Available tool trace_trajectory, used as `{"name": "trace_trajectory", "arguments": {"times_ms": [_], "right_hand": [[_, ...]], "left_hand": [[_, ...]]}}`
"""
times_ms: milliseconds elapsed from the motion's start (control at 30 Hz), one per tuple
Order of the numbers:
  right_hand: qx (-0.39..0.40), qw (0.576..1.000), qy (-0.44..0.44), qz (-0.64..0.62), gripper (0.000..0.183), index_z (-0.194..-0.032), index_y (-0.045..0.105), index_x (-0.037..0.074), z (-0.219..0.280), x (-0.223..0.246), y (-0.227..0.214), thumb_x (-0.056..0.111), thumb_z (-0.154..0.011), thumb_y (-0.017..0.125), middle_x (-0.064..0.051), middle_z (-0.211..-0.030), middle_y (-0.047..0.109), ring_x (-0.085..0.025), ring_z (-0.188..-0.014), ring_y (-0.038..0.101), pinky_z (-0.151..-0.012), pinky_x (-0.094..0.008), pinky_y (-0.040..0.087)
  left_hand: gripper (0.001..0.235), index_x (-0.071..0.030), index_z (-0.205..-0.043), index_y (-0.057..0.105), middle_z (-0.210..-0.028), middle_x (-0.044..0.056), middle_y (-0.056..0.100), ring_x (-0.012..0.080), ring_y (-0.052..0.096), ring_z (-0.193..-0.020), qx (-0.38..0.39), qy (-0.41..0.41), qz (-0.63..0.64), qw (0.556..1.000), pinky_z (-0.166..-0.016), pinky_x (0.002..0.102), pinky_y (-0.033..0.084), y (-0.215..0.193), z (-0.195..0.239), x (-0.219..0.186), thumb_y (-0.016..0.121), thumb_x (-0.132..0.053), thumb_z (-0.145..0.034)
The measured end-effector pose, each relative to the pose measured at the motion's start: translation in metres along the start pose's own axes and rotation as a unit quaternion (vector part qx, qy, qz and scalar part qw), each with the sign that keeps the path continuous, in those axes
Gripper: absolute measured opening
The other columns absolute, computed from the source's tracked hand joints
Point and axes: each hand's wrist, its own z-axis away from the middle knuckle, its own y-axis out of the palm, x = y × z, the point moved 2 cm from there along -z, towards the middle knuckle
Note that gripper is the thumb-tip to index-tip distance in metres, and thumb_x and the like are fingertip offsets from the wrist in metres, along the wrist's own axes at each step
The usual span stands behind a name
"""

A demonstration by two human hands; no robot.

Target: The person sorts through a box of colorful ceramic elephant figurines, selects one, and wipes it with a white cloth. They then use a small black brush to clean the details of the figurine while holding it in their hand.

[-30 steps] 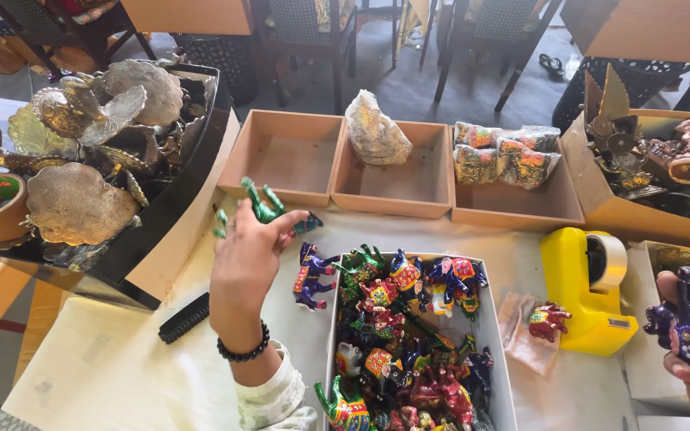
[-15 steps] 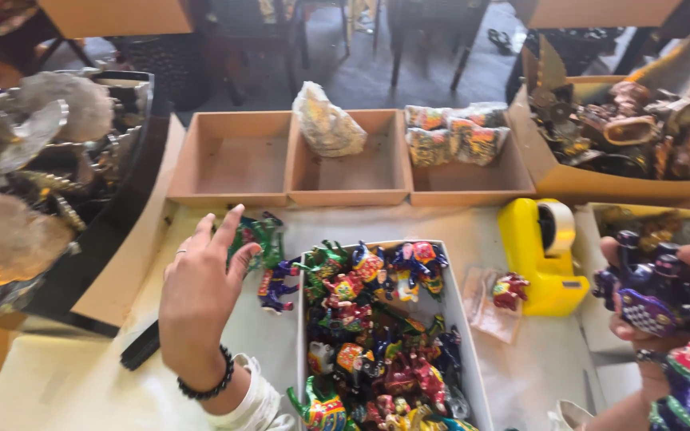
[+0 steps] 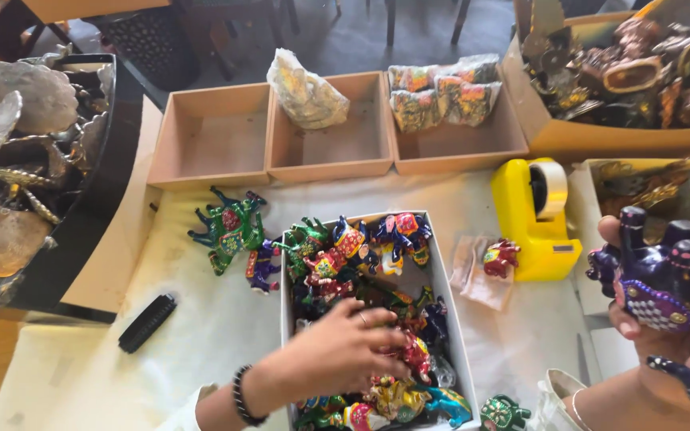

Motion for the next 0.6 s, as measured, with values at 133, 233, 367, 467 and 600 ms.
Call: {"name": "trace_trajectory", "arguments": {"times_ms": [133,233,367,467,600], "right_hand": [[-0.013,1.0,0.01,-0.008,0.095,-0.161,0.043,0.018,0.001,-0.035,0.042,0.008,-0.08,0.092,-0.04,-0.163,0.016,-0.04,-0.117,0.059,-0.077,-0.042,0.057],[-0.012,1.0,0.022,0.009,0.096,-0.16,0.043,0.019,0.0,-0.033,0.059,0.01,-0.078,0.093,-0.041,-0.163,0.017,-0.04,-0.121,0.057,-0.076,-0.042,0.057],[0.006,0.999,0.023,0.037,0.098,-0.159,0.044,0.021,-0.01,-0.027,0.076,0.011,-0.076,0.094,-0.042,-0.163,0.018,-0.039,-0.125,0.056,-0.074,-0.042,0.057],[0.016,0.997,0.032,0.065,0.099,-0.158,0.045,0.022,-0.01,-0.024,0.086,0.013,-0.074,0.095,-0.043,-0.163,0.018,-0.039,-0.129,0.055,-0.073,-0.042,0.057],[0.027,0.995,0.027,0.088,0.098,-0.156,0.046,0.023,-0.011,-0.022,0.096,0.014,-0.072,0.096,-0.043,-0.164,0.02,-0.04,-0.136,0.052,-0.073,-0.042,0.058]], "left_hand": [[0.065,-0.039,-0.138,0.062,-0.156,-0.009,0.048,0.0249,0.046,-0.142,-0.004,0.057,-0.154,0.986,-0.109,0.051,0.04,0.044,0.013,0.017,0.075,-0.039,-0.075],[0.05,-0.042,-0.14,0.06,-0.159,-0.012,0.046,0.0238,0.045,-0.143,-0.027,0.098,-0.192,0.976,-0.11,0.046,0.04,0.051,0.008,0.045,0.067,-0.046,-0.091],[0.041,-0.045,-0.134,0.06,-0.156,-0.011,0.048,0.0223,0.045,-0.143,-0.04,0.142,-0.237,0.96,-0.11,0.048,0.038,0.021,-0.013,0.054,0.063,-0.047,-0.093],[0.04,-0.047,-0.135,0.058,-0.155,-0.007,0.05,0.0232,0.045,-0.143,-0.062,0.167,-0.294,0.939,-0.112,0.05,0.033,0.014,-0.021,0.07,0.061,-0.051,-0.095],[0.046,-0.048,-0.145,0.053,-0.153,-0.006,0.05,0.0196,0.044,-0.144,-0.096,0.131,-0.317,0.935,-0.118,0.052,0.025,0.01,-0.028,0.087,0.056,-0.057,-0.101]]}}
